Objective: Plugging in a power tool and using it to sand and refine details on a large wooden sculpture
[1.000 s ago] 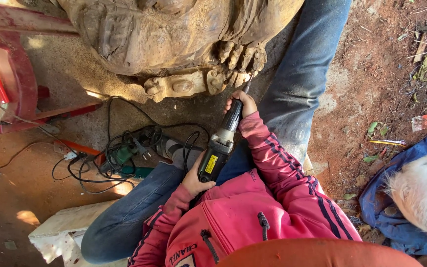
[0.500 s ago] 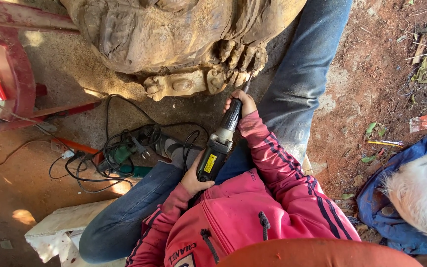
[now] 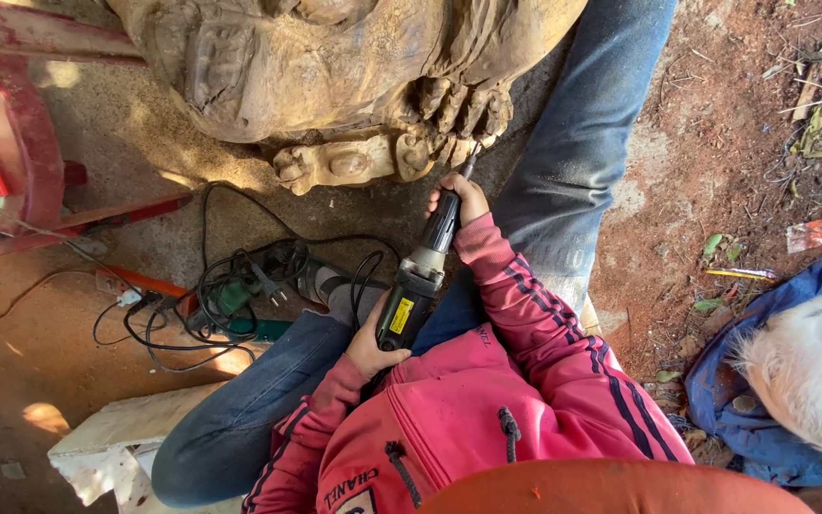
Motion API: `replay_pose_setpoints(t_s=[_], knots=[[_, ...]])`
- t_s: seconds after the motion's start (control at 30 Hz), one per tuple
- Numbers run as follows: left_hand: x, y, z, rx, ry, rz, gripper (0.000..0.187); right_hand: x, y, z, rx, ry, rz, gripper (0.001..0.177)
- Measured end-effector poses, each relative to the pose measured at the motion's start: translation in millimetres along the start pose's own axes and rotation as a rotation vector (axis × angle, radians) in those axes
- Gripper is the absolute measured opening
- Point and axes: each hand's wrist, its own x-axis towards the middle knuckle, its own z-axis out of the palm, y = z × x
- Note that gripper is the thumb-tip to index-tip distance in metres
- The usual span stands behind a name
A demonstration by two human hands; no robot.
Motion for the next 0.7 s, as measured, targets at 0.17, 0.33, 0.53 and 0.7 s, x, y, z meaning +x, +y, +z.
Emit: replay_pose_setpoints(t_s=[0.17,0.33,0.53,0.7], knots=[[0,1,2,-0.005,0.019,-0.013,0.124,2,0,2,-0.013,-0.014,0.008,0.014],[6,2,4,-0.033,0.033,-0.004,0.125,14,2,-1,-0.018,-0.016,0.003,0.016],[13,-3,6,-0.018,0.047,-0.001,0.127,16,-1,2,-0.017,-0.016,0.008,0.017],[9,2,9,0.011,0.058,-0.002,0.127,18,2,-4,-0.017,-0.018,0.019,0.018]])
